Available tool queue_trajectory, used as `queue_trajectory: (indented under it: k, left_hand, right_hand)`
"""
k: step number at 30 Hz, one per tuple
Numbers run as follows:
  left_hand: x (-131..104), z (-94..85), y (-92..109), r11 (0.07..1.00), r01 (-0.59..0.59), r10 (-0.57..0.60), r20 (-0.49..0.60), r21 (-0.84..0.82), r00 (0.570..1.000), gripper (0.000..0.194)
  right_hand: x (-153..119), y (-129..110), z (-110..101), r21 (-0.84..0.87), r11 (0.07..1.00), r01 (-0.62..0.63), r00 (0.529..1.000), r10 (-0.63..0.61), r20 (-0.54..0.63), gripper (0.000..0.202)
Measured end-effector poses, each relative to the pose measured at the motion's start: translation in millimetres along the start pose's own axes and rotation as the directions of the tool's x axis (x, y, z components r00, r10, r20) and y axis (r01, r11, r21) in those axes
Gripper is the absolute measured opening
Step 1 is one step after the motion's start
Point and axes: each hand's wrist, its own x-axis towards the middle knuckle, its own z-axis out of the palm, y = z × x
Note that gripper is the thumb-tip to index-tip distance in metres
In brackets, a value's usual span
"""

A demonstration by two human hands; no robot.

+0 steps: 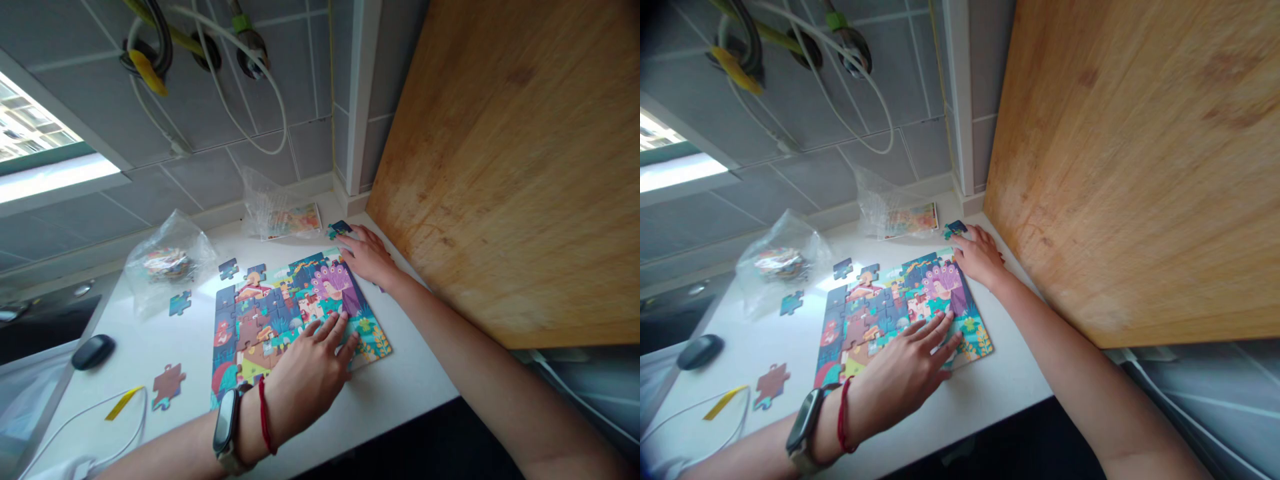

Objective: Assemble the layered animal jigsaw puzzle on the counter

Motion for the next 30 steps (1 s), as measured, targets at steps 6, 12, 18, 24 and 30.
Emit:
queue_trajectory:
  k: [6, 12, 18, 24, 30]
  left_hand:
    - [2.1, -6.9, 0.9, 1.000, 0.028, -0.029, 0.043, 0.007, 0.999, 0.055]
    - [3.4, -9.2, -0.9, 0.999, 0.042, -0.041, 0.061, -0.007, 0.997, 0.056]
    - [3.0, -8.3, -2.2, 0.999, 0.039, -0.038, 0.048, -0.013, 0.998, 0.056]
    - [3.2, -8.6, -5.9, 1.000, 0.013, -0.014, 0.035, 0.013, 0.999, 0.059]
    - [4.4, -6.1, -7.3, 0.999, -0.014, 0.014, 0.001, 0.030, 1.000, 0.063]
  right_hand:
    - [0.0, 0.8, 0.7, 0.022, 1.000, 0.007, 1.000, -0.007, -0.002, 0.048]
    - [0.8, 3.7, 3.4, 0.029, 0.999, 0.018, 1.000, -0.018, -0.010, 0.047]
    - [1.5, 5.9, 3.1, 0.050, 0.999, 0.015, 1.000, -0.014, -0.028, 0.046]
    - [4.9, 11.6, 5.2, 0.126, 0.991, 0.045, 0.996, -0.034, -0.086, 0.046]
    - [8.5, 16.4, 9.7, 0.190, 0.979, 0.072, 0.984, -0.039, -0.174, 0.038]
